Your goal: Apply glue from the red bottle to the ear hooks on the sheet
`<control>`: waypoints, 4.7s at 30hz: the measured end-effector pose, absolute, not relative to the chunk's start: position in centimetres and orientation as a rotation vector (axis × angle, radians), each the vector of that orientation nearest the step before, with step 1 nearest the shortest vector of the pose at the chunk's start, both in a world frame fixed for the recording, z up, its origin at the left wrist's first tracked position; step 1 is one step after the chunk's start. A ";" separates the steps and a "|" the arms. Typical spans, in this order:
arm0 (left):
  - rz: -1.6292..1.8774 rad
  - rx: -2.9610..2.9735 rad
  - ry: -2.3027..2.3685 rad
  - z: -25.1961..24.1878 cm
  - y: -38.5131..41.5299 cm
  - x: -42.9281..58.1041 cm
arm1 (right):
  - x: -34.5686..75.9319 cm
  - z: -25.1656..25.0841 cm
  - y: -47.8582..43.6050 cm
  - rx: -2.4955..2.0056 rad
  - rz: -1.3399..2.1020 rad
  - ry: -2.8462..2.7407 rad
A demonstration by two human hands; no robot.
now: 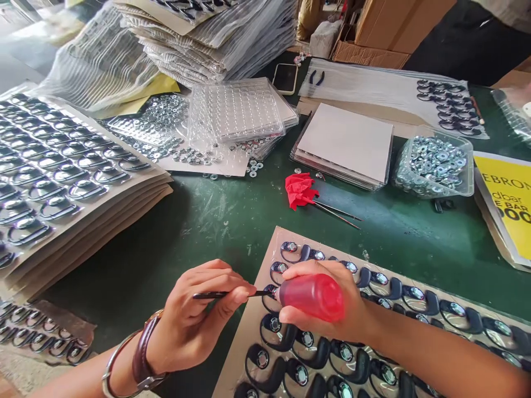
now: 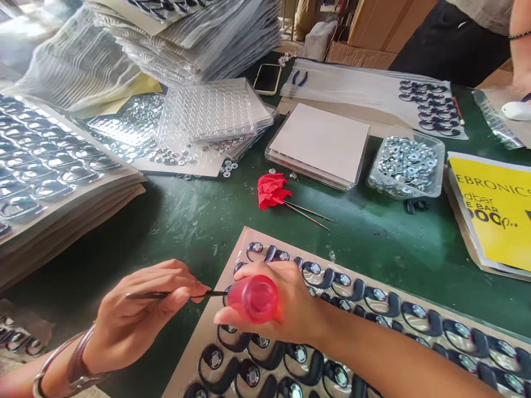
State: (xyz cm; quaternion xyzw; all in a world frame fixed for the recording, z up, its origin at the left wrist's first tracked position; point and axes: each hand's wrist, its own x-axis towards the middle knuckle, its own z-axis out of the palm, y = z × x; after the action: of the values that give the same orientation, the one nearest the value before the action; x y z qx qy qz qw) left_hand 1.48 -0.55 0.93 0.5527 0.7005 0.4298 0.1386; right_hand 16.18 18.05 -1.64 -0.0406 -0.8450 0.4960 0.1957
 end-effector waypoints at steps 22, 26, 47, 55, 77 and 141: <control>1.020 2.433 1.992 -0.3 -5.0 6.6 | 18.8 -2.4 15.0 -0.532 2.157 -2.036; 1.001 2.392 1.991 -0.3 -5.3 6.7 | 18.7 -2.1 15.2 -0.480 2.056 -2.142; 1.004 2.375 1.823 0.5 -4.9 5.8 | 18.7 -1.4 15.4 -0.504 1.847 -2.138; 0.999 2.368 1.826 0.7 -4.8 5.7 | 18.6 -1.4 15.5 -0.507 1.789 -2.192; 1.178 2.022 1.872 1.7 -3.1 4.9 | 18.9 -1.3 15.4 -0.444 1.787 -2.196; 0.907 2.421 1.861 0.8 -8.9 7.9 | 20.6 -1.9 11.7 -0.404 1.790 -2.215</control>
State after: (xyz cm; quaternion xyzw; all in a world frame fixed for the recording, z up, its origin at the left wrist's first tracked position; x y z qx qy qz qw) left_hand 7.91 -8.93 0.80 0.7599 0.5840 0.2845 -0.0217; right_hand 20.57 11.71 -1.87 -0.1391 -0.7634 0.6168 0.1321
